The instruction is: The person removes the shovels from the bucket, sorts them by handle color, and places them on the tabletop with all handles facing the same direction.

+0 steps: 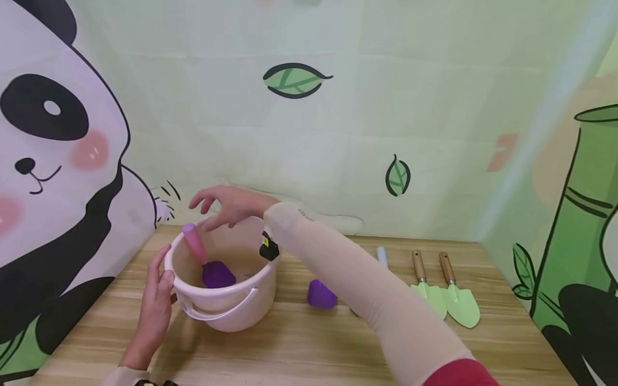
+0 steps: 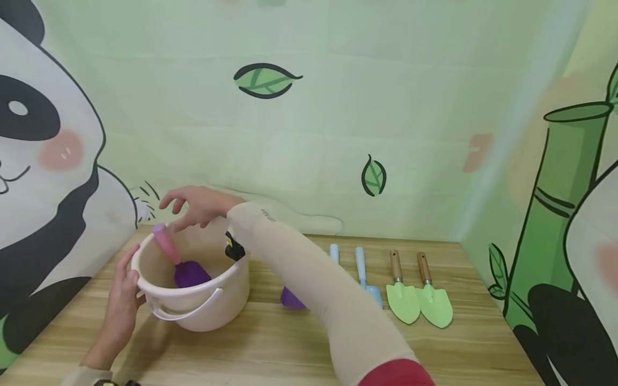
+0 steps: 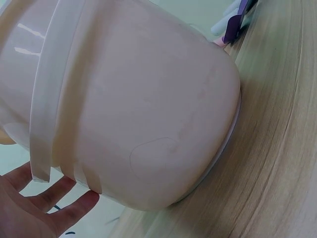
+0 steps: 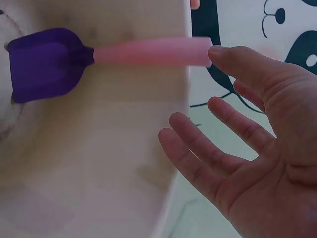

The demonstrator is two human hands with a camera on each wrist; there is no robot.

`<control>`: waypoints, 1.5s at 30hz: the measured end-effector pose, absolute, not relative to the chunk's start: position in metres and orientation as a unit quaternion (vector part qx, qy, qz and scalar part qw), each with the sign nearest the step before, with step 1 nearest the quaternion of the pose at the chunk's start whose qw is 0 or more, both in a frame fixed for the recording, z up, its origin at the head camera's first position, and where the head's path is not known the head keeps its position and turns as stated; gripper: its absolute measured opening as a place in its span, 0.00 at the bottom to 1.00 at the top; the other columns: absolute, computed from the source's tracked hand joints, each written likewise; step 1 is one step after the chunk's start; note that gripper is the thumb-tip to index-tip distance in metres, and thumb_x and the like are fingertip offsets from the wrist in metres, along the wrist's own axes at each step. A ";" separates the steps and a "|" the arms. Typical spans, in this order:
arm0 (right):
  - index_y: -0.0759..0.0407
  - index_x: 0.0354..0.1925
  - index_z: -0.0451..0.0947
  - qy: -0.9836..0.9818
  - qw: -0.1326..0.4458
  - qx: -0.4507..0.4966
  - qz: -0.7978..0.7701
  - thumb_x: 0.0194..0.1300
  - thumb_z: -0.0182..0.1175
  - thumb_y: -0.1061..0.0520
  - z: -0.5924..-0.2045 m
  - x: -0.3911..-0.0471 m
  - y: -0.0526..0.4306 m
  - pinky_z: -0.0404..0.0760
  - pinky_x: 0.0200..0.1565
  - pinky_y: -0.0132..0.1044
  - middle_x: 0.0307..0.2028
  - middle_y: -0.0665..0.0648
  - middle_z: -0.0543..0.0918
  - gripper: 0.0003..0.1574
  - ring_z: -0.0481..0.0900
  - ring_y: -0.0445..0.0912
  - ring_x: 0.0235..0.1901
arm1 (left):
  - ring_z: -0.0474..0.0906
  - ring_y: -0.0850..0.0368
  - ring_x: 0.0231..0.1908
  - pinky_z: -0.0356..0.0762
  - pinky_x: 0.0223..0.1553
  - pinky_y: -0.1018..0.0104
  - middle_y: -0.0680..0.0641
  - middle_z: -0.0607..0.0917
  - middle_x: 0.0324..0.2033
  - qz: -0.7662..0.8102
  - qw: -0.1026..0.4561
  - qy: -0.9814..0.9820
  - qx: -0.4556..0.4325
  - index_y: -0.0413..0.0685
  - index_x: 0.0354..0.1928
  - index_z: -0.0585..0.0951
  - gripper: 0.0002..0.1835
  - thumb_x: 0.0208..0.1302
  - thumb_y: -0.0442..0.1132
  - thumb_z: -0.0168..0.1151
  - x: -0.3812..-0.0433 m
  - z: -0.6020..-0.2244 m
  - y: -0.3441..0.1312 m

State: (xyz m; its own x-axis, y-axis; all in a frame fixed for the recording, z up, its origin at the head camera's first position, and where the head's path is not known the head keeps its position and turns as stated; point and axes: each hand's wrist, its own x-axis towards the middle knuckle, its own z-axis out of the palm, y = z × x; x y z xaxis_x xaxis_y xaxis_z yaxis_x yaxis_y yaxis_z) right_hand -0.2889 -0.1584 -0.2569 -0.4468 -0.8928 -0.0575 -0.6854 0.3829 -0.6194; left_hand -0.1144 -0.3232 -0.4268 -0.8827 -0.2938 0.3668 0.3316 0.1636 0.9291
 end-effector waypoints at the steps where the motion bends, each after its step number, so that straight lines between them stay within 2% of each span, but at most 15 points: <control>1: 0.45 0.67 0.72 0.807 0.199 -0.488 -0.265 0.64 0.72 0.52 -0.258 -0.288 -0.161 0.85 0.42 0.40 0.57 0.50 0.77 0.36 0.78 0.42 0.51 | 0.67 0.55 0.57 0.76 0.44 0.76 0.53 0.60 0.71 -0.645 0.241 -0.725 -0.012 0.59 0.81 0.56 0.29 0.81 0.44 0.39 -0.114 -0.427 -0.323; 6: 0.45 0.67 0.73 0.802 0.212 -0.494 -0.262 0.64 0.73 0.52 -0.261 -0.285 -0.172 0.85 0.42 0.40 0.57 0.50 0.77 0.35 0.78 0.42 0.51 | 0.66 0.54 0.59 0.76 0.44 0.77 0.53 0.59 0.72 -0.642 0.239 -0.729 -0.009 0.59 0.81 0.55 0.29 0.82 0.44 0.38 -0.114 -0.427 -0.325; 15: 0.46 0.65 0.74 0.805 0.230 -0.491 -0.242 0.66 0.70 0.60 -0.265 -0.276 -0.187 0.85 0.43 0.39 0.56 0.49 0.77 0.32 0.78 0.43 0.50 | 0.66 0.54 0.58 0.76 0.44 0.76 0.52 0.59 0.72 -0.647 0.243 -0.723 -0.010 0.59 0.81 0.55 0.29 0.81 0.43 0.39 -0.113 -0.428 -0.326; 32: 0.52 0.58 0.79 0.808 0.204 -0.503 -0.230 0.66 0.68 0.66 -0.271 -0.275 -0.192 0.84 0.40 0.36 0.53 0.51 0.78 0.24 0.78 0.44 0.48 | 0.65 0.53 0.60 0.76 0.45 0.77 0.52 0.58 0.73 -0.654 0.241 -0.717 -0.016 0.59 0.81 0.56 0.29 0.81 0.44 0.39 -0.114 -0.426 -0.324; 38: 0.52 0.51 0.77 0.804 0.206 -0.499 -0.248 0.66 0.66 0.69 -0.274 -0.275 -0.191 0.84 0.39 0.37 0.50 0.52 0.79 0.19 0.79 0.46 0.44 | 0.64 0.53 0.61 0.76 0.45 0.77 0.54 0.57 0.74 -0.648 0.239 -0.723 -0.014 0.59 0.81 0.56 0.29 0.81 0.44 0.38 -0.115 -0.428 -0.325; 45: 0.53 0.51 0.75 0.802 0.219 -0.492 -0.260 0.66 0.64 0.71 -0.276 -0.274 -0.191 0.85 0.39 0.39 0.49 0.53 0.79 0.19 0.80 0.46 0.44 | 0.64 0.53 0.61 0.76 0.45 0.78 0.53 0.56 0.74 -0.643 0.236 -0.728 -0.011 0.60 0.81 0.55 0.29 0.82 0.44 0.39 -0.115 -0.428 -0.326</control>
State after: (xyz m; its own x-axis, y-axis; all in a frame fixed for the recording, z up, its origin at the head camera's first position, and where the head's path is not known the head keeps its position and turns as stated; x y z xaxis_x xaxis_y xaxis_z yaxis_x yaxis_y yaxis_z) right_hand -0.2741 -0.1912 -0.2762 -0.4203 -0.9024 -0.0945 -0.6750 0.3806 -0.6320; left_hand -0.1147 -0.3262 -0.4280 -0.8886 -0.2875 0.3574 0.3190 0.1725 0.9319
